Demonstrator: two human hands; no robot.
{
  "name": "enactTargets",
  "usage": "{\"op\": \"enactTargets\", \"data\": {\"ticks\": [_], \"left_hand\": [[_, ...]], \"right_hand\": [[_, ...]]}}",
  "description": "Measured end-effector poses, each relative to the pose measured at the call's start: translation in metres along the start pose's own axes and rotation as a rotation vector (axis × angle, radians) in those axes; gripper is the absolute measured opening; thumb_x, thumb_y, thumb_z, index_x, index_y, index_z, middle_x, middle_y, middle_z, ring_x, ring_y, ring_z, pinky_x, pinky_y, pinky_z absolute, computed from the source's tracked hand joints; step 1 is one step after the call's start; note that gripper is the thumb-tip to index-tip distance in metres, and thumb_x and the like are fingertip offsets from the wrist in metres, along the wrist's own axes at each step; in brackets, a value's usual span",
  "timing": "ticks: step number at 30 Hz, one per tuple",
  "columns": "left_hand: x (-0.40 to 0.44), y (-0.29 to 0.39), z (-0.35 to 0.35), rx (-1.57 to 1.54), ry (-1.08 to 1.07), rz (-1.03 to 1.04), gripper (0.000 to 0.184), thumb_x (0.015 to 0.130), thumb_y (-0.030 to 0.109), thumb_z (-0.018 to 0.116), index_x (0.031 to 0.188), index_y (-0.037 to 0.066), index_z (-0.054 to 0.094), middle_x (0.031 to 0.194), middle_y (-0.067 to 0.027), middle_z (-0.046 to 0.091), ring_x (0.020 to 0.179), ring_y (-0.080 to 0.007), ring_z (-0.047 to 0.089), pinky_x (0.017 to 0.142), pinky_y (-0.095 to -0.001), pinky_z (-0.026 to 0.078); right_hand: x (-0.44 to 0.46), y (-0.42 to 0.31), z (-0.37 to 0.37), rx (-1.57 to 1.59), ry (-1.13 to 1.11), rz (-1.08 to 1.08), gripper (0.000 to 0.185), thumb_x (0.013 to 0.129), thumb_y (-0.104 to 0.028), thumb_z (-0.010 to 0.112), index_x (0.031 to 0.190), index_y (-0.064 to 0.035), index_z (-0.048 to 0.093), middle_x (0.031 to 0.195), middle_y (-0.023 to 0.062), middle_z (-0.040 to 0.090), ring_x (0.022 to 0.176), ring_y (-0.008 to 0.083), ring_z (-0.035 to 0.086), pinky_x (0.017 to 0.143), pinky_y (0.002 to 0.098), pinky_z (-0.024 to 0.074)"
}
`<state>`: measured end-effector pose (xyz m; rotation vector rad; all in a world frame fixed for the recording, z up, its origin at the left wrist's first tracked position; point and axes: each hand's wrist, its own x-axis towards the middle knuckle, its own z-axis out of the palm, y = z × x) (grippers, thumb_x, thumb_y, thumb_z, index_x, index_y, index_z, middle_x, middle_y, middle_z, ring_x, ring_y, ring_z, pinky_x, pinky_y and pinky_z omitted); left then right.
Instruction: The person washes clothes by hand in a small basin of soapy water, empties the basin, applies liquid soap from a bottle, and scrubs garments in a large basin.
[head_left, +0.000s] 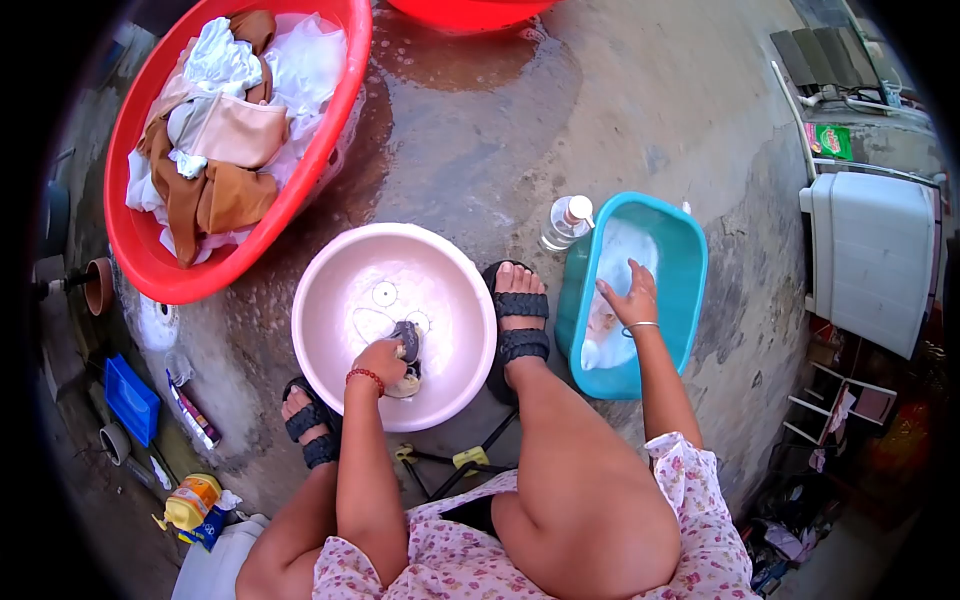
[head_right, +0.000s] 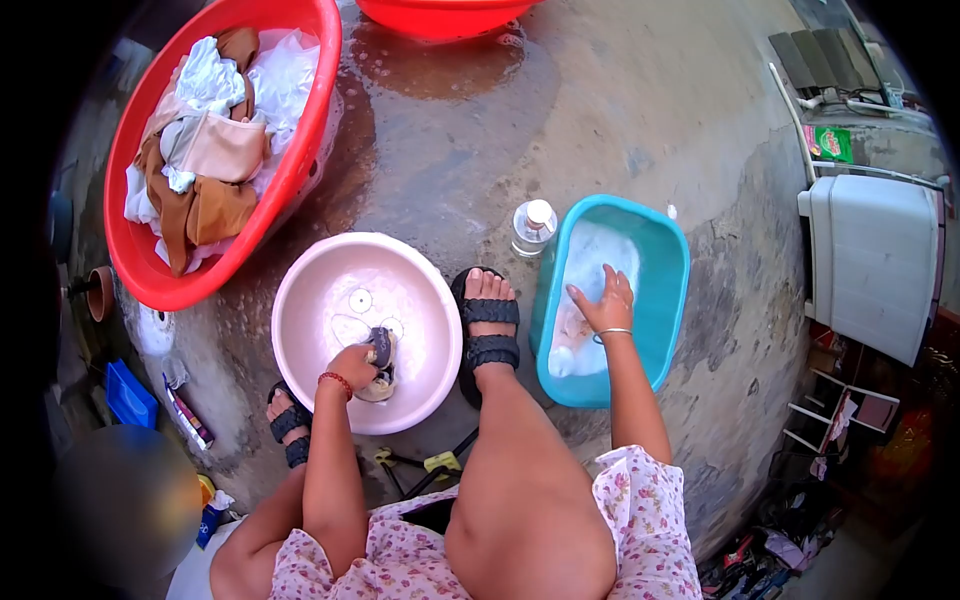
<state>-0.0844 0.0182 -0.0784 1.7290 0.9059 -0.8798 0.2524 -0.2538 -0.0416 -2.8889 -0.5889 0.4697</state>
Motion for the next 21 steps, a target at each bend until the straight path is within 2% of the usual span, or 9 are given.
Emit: {"op": "enactTargets", "data": {"ticks": [2,3,5,9,11,14,16,19,21], "left_hand": [[0.004,-0.008,0.007,-0.018,0.018,0.030,0.042,0.068,0.011,0.051,0.109,0.011,0.061,0.101,-0.0201,0.061,0.096,-0.0333,0.058,0.085,-0.0377,0.045],[0.006,-0.012,0.008,-0.039,0.036,0.062,0.043,0.069,0.015,0.053,0.110,0.010,0.061,0.102,-0.0196,0.061,0.096,-0.0334,0.058,0.085,-0.0378,0.045],[0.009,-0.014,0.011,0.005,0.077,0.067,0.044,0.069,0.020,0.054,0.112,0.009,0.059,0.104,-0.0190,0.060,0.097,-0.0332,0.057,0.087,-0.0379,0.044],[0.003,0.003,-0.001,0.032,0.068,0.006,0.054,0.069,0.035,0.056,0.114,0.006,0.057,0.110,-0.0178,0.059,0.101,-0.0325,0.056,0.090,-0.0381,0.043],[-0.004,0.013,-0.004,0.018,0.079,-0.001,0.050,0.070,0.033,0.056,0.110,0.003,0.058,0.107,-0.0200,0.059,0.099,-0.0338,0.056,0.089,-0.0379,0.043],[-0.003,0.012,-0.001,0.011,0.139,0.025,0.046,0.072,0.031,0.056,0.106,0.001,0.059,0.103,-0.0221,0.059,0.098,-0.0349,0.056,0.087,-0.0376,0.043],[-0.004,0.007,-0.001,0.020,0.166,0.038,0.046,0.073,0.032,0.055,0.106,0.001,0.058,0.104,-0.0221,0.059,0.098,-0.0348,0.056,0.086,-0.0375,0.043],[-0.002,0.004,0.000,-0.028,0.142,0.042,0.045,0.074,0.032,0.055,0.107,0.001,0.058,0.103,-0.0221,0.059,0.098,-0.0348,0.056,0.087,-0.0377,0.043],[0.003,0.003,0.002,-0.028,0.182,0.064,0.044,0.075,0.032,0.055,0.106,0.000,0.058,0.103,-0.0219,0.059,0.098,-0.0350,0.056,0.087,-0.0381,0.043]], "right_hand": [[0.001,-0.015,0.010,-0.303,-0.081,-0.070,0.077,0.067,-0.052,0.067,0.129,-0.0139,0.042,0.134,0.0286,0.032,0.123,0.0421,0.033,0.095,0.0508,0.0345],[0.000,-0.001,0.030,-0.230,-0.195,-0.127,0.078,0.068,-0.047,0.066,0.134,-0.0215,0.035,0.139,0.0266,0.024,0.126,0.0452,0.027,0.097,0.0536,0.0309],[-0.020,0.008,0.060,-0.451,-0.388,-0.179,0.070,0.069,-0.033,0.065,0.132,-0.0195,0.038,0.138,0.0240,0.027,0.125,0.0442,0.029,0.097,0.0546,0.0305],[-0.063,0.006,0.055,-0.381,-0.232,-0.249,0.055,0.069,-0.019,0.062,0.122,-0.0151,0.047,0.134,0.0210,0.033,0.123,0.0416,0.032,0.094,0.0551,0.0334],[-0.065,0.002,0.036,-0.315,-0.396,-0.009,0.042,0.067,-0.011,0.061,0.109,-0.0113,0.054,0.130,0.0189,0.036,0.116,0.0404,0.040,0.090,0.0524,0.0391],[-0.041,0.079,0.060,-0.085,-0.166,0.121,0.030,0.068,-0.008,0.058,0.098,-0.0099,0.062,0.089,0.0170,0.062,0.091,0.0337,0.058,0.080,0.0406,0.0469],[-0.024,0.115,0.064,0.437,-0.014,0.323,0.026,0.069,-0.006,0.052,0.092,-0.0037,0.065,0.084,0.0169,0.065,0.078,0.0291,0.063,0.073,0.0351,0.0479],[-0.020,0.098,0.033,0.823,0.224,0.464,0.027,0.069,-0.005,0.050,0.091,-0.0021,0.065,0.081,0.0147,0.065,0.076,0.0244,0.063,0.071,0.0327,0.0474],[-0.018,0.099,0.014,0.624,0.306,0.401,0.025,0.070,-0.007,0.050,0.090,-0.0027,0.065,0.081,0.0152,0.065,0.076,0.0266,0.063,0.070,0.0344,0.0475]]}}
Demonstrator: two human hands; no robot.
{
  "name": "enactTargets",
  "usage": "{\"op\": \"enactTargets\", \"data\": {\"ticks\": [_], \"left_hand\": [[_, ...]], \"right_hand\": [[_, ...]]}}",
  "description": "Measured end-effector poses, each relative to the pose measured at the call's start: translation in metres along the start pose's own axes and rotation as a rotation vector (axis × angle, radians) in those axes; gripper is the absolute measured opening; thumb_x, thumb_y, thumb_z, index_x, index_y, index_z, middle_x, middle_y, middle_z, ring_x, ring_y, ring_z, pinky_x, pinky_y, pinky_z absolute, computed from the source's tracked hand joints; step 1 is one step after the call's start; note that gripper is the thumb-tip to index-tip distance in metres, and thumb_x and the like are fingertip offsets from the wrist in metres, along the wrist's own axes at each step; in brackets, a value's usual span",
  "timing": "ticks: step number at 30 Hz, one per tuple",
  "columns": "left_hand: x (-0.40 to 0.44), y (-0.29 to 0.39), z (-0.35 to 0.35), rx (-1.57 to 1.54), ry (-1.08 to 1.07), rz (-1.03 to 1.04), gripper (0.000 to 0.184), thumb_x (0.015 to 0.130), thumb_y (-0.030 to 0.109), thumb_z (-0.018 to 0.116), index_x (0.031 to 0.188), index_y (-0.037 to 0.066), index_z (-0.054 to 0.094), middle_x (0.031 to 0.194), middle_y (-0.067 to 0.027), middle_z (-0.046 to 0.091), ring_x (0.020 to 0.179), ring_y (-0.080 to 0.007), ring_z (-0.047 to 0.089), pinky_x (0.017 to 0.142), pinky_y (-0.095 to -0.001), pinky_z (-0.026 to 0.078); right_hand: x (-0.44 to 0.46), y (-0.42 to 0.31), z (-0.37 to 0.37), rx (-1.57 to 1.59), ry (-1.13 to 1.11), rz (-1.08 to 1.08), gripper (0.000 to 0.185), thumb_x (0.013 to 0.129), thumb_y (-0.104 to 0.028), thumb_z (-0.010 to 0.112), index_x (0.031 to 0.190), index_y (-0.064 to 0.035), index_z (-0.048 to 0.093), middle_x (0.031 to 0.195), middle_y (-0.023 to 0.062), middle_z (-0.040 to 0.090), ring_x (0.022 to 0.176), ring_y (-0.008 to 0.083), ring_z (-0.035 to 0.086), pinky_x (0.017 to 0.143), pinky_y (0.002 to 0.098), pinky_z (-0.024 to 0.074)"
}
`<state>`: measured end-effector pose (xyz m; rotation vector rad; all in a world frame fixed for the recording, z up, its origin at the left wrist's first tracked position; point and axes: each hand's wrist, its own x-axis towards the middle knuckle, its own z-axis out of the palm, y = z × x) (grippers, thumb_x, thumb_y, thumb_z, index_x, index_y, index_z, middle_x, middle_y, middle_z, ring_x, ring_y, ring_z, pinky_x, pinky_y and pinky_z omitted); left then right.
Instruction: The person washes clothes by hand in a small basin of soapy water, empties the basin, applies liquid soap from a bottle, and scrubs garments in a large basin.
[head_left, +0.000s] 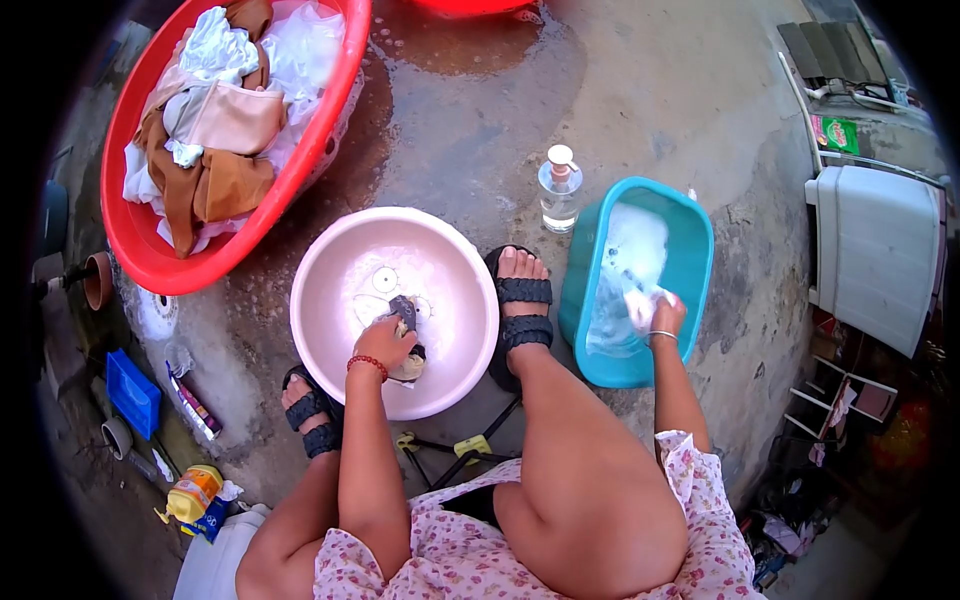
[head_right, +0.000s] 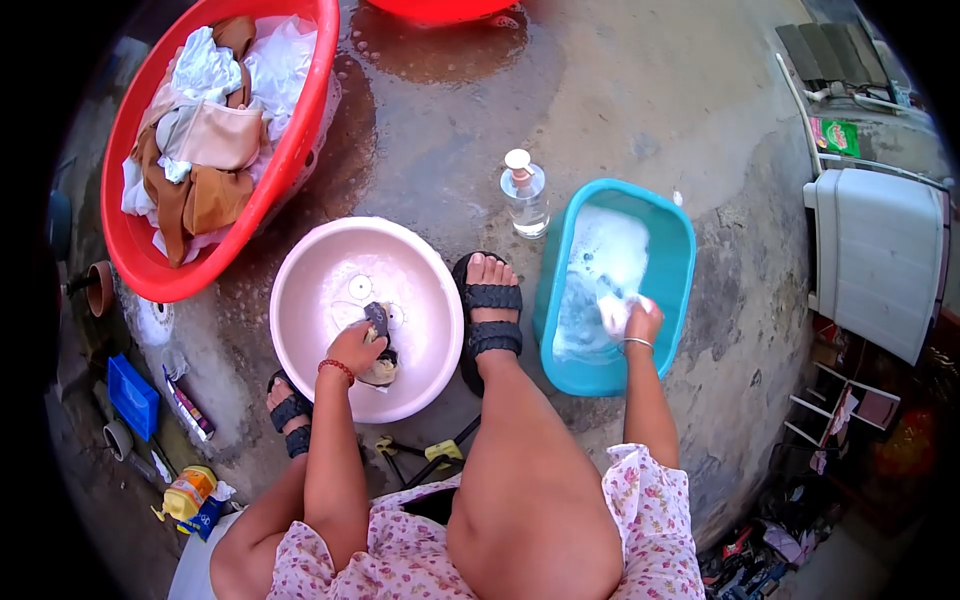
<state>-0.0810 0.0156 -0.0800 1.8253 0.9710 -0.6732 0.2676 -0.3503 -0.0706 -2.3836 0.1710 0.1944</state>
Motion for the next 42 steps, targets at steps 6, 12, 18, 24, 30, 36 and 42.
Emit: {"op": "enactTargets", "data": {"ticks": [6,12,18,24,30,36,42], "left_hand": [[-0.002,0.000,-0.002,0.032,-0.051,-0.011,0.048,0.077,0.035,0.051,0.112,0.002,0.056,0.108,-0.0214,0.058,0.102,-0.0328,0.055,0.090,-0.0384,0.042],[-0.006,0.012,-0.010,0.062,-0.049,-0.069,0.048,0.077,0.038,0.051,0.113,0.007,0.056,0.112,-0.0175,0.057,0.104,-0.0303,0.055,0.092,-0.0406,0.040],[-0.016,0.038,-0.023,0.169,0.103,-0.238,0.043,0.080,0.038,0.049,0.114,0.013,0.057,0.117,-0.0145,0.056,0.114,-0.0337,0.046,0.101,-0.0483,0.029],[-0.006,0.025,-0.019,0.020,0.173,-0.218,0.041,0.081,0.033,0.052,0.119,0.018,0.056,0.120,-0.0145,0.054,0.121,-0.0350,0.040,0.103,-0.0498,0.026],[-0.005,0.026,0.005,0.041,-0.013,-0.227,0.052,0.083,0.031,0.050,0.133,0.019,0.038,0.141,-0.0111,0.031,0.131,-0.0387,0.021,0.101,-0.0558,0.026],[-0.011,0.025,0.012,-0.019,0.004,-0.234,0.057,0.080,0.024,0.051,0.135,0.027,0.035,0.146,-0.0067,0.022,0.135,-0.0370,0.009,0.107,-0.0541,0.011],[-0.014,0.024,0.015,-0.075,0.030,-0.231,0.058,0.079,0.022,0.052,0.135,0.028,0.036,0.148,-0.0053,0.017,0.136,-0.0353,0.007,0.107,-0.0553,0.006]], "right_hand": [[-0.012,-0.067,-0.047,-0.897,0.018,-0.211,0.030,0.076,-0.022,0.051,0.098,-0.0048,0.061,0.093,0.0187,0.064,0.082,0.0332,0.062,0.074,0.0421,0.0480],[0.056,0.051,-0.099,-1.127,-0.053,-0.095,0.059,0.071,-0.049,0.058,0.115,-0.0093,0.053,0.112,0.0178,0.056,0.103,0.0344,0.053,0.087,0.0446,0.0425],[0.066,0.076,-0.108,-0.811,-0.161,-0.240,0.068,0.061,-0.055,0.069,0.107,-0.0048,0.059,0.107,0.0167,0.061,0.098,0.0310,0.058,0.082,0.0414,0.0468],[0.093,-0.007,-0.111,-0.729,0.089,-0.240,0.059,0.057,-0.031,0.082,0.100,0.0029,0.061,0.097,0.0136,0.064,0.086,0.0241,0.062,0.076,0.0357,0.0502],[0.144,-0.114,-0.111,-0.292,-0.419,-0.463,0.038,0.067,-0.013,0.076,0.098,0.0030,0.062,0.092,0.0083,0.066,0.078,0.0147,0.061,0.070,0.0298,0.0511],[0.224,-0.214,-0.080,-0.419,-0.543,-0.441,0.043,0.069,-0.022,0.073,0.102,0.0014,0.059,0.087,0.0104,0.065,0.075,0.0154,0.061,0.065,0.0288,0.0503],[0.013,-0.442,0.016,-1.430,-0.384,-0.805,0.070,0.071,-0.047,0.062,0.124,-0.0039,0.045,0.107,0.0217,0.059,0.098,0.0324,0.059,0.084,0.0392,0.0456]]}}
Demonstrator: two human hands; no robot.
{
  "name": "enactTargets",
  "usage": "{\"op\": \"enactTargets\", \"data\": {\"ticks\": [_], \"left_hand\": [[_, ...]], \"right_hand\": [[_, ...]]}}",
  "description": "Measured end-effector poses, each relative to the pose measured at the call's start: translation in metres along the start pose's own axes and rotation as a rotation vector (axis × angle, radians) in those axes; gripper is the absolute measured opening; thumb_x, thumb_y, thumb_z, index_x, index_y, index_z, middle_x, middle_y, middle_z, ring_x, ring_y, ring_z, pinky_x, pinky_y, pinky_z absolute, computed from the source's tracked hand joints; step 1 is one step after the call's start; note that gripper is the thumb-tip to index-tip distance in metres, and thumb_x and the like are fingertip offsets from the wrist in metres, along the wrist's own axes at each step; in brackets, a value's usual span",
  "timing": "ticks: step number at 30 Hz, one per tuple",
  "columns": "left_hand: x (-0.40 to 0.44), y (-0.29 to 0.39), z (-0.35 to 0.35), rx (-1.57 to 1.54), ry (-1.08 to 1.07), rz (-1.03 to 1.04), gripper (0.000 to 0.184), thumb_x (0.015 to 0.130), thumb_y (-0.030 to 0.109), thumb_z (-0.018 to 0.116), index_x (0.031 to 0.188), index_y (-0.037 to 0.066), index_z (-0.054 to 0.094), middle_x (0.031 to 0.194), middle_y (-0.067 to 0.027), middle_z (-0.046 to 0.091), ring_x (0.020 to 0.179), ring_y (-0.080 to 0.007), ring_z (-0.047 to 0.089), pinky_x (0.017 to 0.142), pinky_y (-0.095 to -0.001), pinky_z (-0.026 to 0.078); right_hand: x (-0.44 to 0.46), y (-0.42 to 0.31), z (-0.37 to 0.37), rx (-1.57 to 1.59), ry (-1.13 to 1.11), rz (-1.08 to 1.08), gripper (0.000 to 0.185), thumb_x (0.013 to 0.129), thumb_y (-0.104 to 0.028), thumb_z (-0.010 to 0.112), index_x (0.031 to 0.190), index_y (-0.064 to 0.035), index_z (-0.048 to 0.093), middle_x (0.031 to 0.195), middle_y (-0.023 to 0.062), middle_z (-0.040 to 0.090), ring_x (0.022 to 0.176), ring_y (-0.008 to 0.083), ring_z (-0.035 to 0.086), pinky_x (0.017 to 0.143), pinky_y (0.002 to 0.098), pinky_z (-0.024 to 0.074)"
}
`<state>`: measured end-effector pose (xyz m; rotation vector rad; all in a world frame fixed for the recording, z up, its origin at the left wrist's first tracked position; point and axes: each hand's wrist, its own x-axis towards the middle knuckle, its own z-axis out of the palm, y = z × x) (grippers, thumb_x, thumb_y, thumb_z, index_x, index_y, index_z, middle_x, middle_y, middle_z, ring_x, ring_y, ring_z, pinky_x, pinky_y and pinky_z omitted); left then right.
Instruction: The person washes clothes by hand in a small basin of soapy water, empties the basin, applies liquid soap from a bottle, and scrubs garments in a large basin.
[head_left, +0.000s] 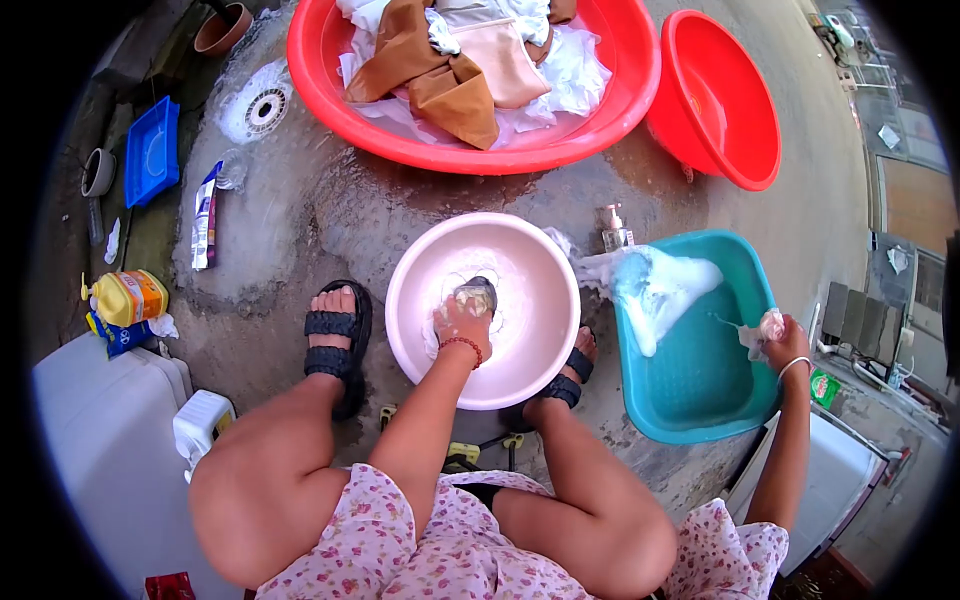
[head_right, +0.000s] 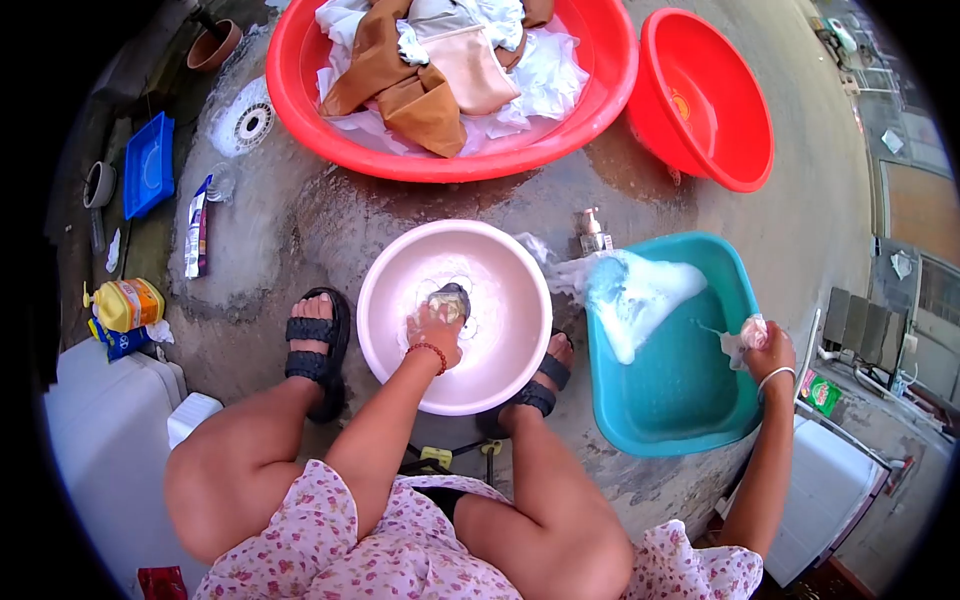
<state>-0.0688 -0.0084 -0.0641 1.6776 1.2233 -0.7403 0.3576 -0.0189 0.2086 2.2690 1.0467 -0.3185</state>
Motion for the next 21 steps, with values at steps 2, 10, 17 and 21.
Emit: {"op": "enactTargets", "data": {"ticks": [2,10,17,21], "left_hand": [[0.000,0.000,0.001,-0.002,0.013,-0.005,0.059,0.078,0.020,0.052,0.134,0.027,0.037,0.148,-0.0054,0.017,0.136,-0.0348,0.007,0.106,-0.0559,0.005],[0.000,-0.002,0.003,-0.052,0.036,0.003,0.059,0.075,0.022,0.057,0.132,0.024,0.040,0.146,-0.0085,0.020,0.135,-0.0359,0.009,0.106,-0.0561,0.008],[-0.004,-0.001,0.002,-0.066,0.071,0.006,0.057,0.076,0.020,0.055,0.131,0.023,0.041,0.146,-0.0093,0.021,0.135,-0.0366,0.009,0.105,-0.0569,0.008],[-0.001,-0.001,0.006,-0.072,0.071,0.009,0.058,0.076,0.019,0.053,0.132,0.023,0.040,0.146,-0.0093,0.020,0.135,-0.0373,0.008,0.105,-0.0575,0.008]], "right_hand": [[0.024,-0.023,-0.020,-0.036,-0.013,0.001,0.074,0.071,-0.056,0.055,0.126,-0.0079,0.044,0.112,0.0250,0.055,0.108,0.0381,0.052,0.092,0.0424,0.0395],[0.041,-0.161,-0.077,-0.370,0.073,-0.319,0.046,0.082,-0.036,0.051,0.114,-0.0024,0.052,0.110,0.0185,0.059,0.103,0.0321,0.056,0.088,0.0382,0.0437],[0.028,-0.211,-0.084,-0.487,0.173,-0.411,0.021,0.082,-0.016,0.053,0.095,-0.0070,0.066,0.102,0.0119,0.064,0.094,0.0237,0.063,0.076,0.0344,0.0513],[-0.023,-0.237,-0.104,-0.453,0.200,-0.257,0.022,0.084,-0.013,0.048,0.096,-0.0088,0.066,0.100,0.0096,0.065,0.092,0.0235,0.063,0.075,0.0337,0.0514]]}}
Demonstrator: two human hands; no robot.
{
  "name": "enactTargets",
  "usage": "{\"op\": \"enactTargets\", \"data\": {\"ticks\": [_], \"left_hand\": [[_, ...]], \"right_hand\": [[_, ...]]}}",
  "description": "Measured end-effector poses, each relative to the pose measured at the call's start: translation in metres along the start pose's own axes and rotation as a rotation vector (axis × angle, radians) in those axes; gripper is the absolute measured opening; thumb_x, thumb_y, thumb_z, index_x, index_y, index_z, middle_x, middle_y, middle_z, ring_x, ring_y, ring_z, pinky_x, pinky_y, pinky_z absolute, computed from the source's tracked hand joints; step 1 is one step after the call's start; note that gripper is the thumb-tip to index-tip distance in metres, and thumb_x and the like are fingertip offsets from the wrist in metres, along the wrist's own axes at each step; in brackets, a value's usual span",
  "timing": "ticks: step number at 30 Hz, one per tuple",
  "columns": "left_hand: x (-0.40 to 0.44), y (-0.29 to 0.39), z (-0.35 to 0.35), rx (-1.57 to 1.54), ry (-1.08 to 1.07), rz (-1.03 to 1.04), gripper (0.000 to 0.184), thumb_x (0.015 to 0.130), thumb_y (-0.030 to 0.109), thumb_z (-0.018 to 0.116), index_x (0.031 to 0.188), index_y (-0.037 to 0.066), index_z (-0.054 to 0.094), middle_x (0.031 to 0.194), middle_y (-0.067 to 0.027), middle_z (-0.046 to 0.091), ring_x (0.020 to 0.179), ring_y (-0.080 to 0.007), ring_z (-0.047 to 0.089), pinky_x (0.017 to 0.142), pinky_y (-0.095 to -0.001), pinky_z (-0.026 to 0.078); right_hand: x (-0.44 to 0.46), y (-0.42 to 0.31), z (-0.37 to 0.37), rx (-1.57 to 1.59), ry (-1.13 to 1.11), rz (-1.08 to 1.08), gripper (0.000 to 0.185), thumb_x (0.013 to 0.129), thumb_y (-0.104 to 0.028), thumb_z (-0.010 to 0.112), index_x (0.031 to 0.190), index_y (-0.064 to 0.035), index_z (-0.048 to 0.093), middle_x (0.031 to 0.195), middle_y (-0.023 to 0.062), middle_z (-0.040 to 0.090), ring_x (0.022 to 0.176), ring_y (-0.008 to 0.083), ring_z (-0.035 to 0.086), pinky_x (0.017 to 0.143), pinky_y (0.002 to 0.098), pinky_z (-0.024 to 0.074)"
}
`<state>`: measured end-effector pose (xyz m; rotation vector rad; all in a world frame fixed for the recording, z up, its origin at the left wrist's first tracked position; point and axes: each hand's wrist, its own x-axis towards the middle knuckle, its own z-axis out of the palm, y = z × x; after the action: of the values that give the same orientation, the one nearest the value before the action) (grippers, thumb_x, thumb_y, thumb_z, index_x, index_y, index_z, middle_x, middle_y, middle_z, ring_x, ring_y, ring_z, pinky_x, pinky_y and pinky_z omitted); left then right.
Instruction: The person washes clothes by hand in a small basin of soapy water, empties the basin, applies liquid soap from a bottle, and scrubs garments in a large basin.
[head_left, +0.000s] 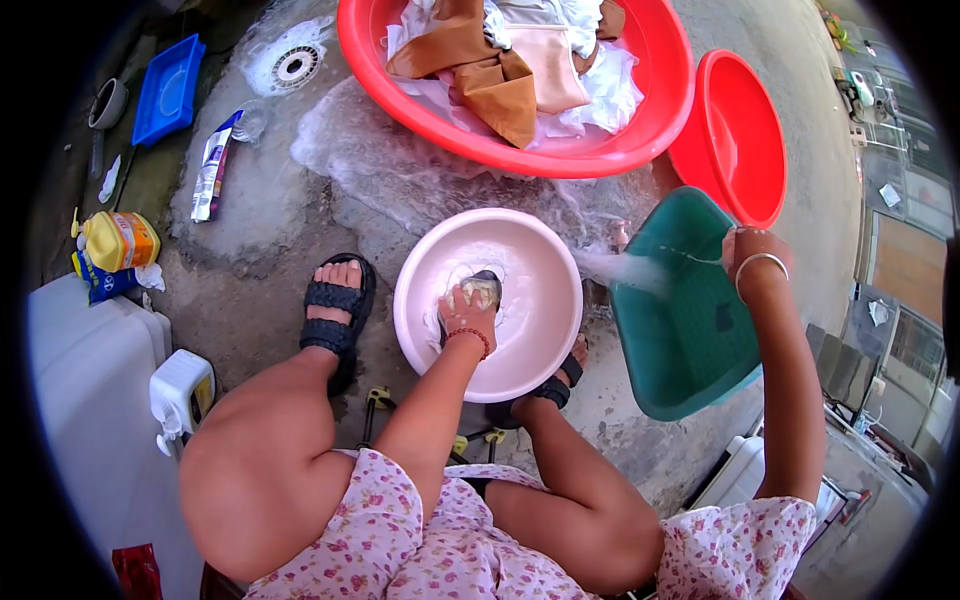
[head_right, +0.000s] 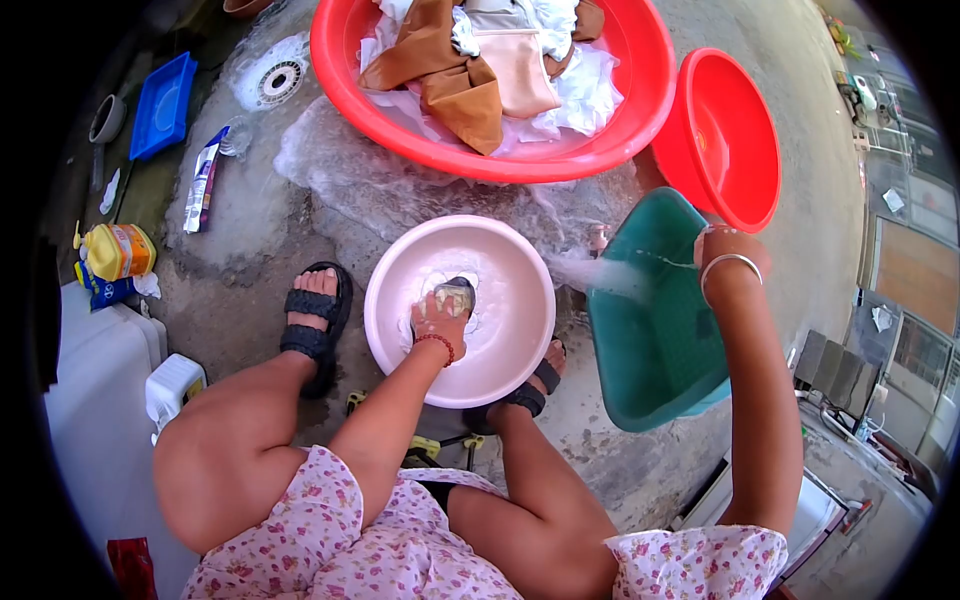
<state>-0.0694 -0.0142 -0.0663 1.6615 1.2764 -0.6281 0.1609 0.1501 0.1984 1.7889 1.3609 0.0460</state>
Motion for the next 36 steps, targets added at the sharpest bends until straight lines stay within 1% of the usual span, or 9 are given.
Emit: {"op": "enactTargets", "data": {"ticks": [7,15,17,19,21,24,25,27,36], "left_hand": [[0.000,0.002,0.001,0.004,-0.002,-0.013,0.061,0.075,0.018,0.054,0.134,0.023,0.038,0.147,-0.0088,0.018,0.135,-0.0373,0.007,0.106,-0.0571,0.006],[0.001,0.001,0.005,0.071,0.021,0.001,0.062,0.075,0.025,0.059,0.133,0.023,0.038,0.146,-0.0092,0.018,0.135,-0.0377,0.006,0.106,-0.0565,0.005],[0.001,0.001,0.004,0.094,0.024,0.011,0.062,0.075,0.025,0.059,0.133,0.023,0.038,0.146,-0.0102,0.019,0.135,-0.0383,0.006,0.106,-0.0565,0.005],[-0.002,0.002,0.005,0.081,0.059,0.006,0.058,0.075,0.020,0.053,0.132,0.023,0.041,0.145,-0.0086,0.021,0.134,-0.0381,0.008,0.104,-0.0589,0.004],[-0.004,0.004,0.005,0.119,0.053,0.018,0.062,0.073,0.022,0.058,0.132,0.023,0.039,0.145,-0.0095,0.021,0.134,-0.0383,0.008,0.104,-0.0587,0.004],[-0.005,0.004,0.002,0.161,0.028,0.029,0.067,0.073,0.028,0.060,0.135,0.023,0.034,0.145,-0.0118,0.019,0.134,-0.0391,0.007,0.105,-0.0576,0.005],[-0.003,0.003,0.002,0.187,0.027,0.033,0.067,0.073,0.028,0.060,0.135,0.023,0.034,0.145,-0.0118,0.019,0.134,-0.0391,0.007,0.105,-0.0576,0.005],[-0.001,0.001,0.004,0.198,0.004,0.039,0.068,0.074,0.030,0.060,0.136,0.023,0.032,0.145,-0.0119,0.018,0.134,-0.0395,0.006,0.105,-0.0574,0.006],[-0.004,0.007,-0.002,0.262,-0.017,0.028,0.070,0.075,0.030,0.060,0.137,0.019,0.030,0.146,-0.0142,0.015,0.134,-0.0390,0.008,0.105,-0.0560,0.013]], "right_hand": [[0.019,0.064,0.063,-0.357,0.086,-0.121,0.016,0.083,-0.019,0.054,0.090,-0.0113,0.066,0.098,0.0095,0.065,0.087,0.0207,0.065,0.067,0.0304,0.0515],[-0.023,0.242,0.290,0.493,-0.194,0.407,0.060,0.068,-0.047,0.063,0.108,-0.0036,0.055,0.099,0.0179,0.062,0.089,0.0339,0.060,0.078,0.0409,0.0461],[-0.056,0.241,0.339,0.476,-0.243,0.489,0.064,0.066,-0.051,0.063,0.107,-0.0026,0.057,0.099,0.0168,0.063,0.089,0.0328,0.060,0.078,0.0405,0.0462],[-0.089,0.226,0.409,0.645,0.122,0.584,0.063,0.064,-0.054,0.064,0.104,-0.0058,0.061,0.097,0.0138,0.064,0.087,0.0306,0.060,0.077,0.0398,0.0465],[-0.101,0.177,0.351,0.698,-0.213,0.650,0.061,0.063,-0.056,0.064,0.103,-0.0097,0.063,0.097,0.0116,0.064,0.087,0.0267,0.060,0.079,0.0391,0.0465],[-0.111,0.166,0.481,0.864,0.196,0.928,0.067,0.060,-0.062,0.065,0.104,-0.0121,0.064,0.098,0.0085,0.065,0.089,0.0216,0.060,0.081,0.0368,0.0468],[-0.113,0.147,0.461,0.878,0.184,0.947,0.067,0.060,-0.062,0.065,0.104,-0.0121,0.064,0.098,0.0085,0.065,0.089,0.0216,0.060,0.081,0.0368,0.0468],[-0.104,0.111,0.410,0.659,0.062,1.112,0.033,0.076,-0.029,0.054,0.101,-0.0084,0.057,0.092,0.0159,0.064,0.086,0.0340,0.061,0.073,0.0455,0.0484],[-0.072,0.090,0.377,0.496,0.130,0.878,0.030,0.072,-0.032,0.063,0.095,-0.0132,0.058,0.086,0.0141,0.065,0.079,0.0321,0.063,0.068,0.0436,0.0487]]}}
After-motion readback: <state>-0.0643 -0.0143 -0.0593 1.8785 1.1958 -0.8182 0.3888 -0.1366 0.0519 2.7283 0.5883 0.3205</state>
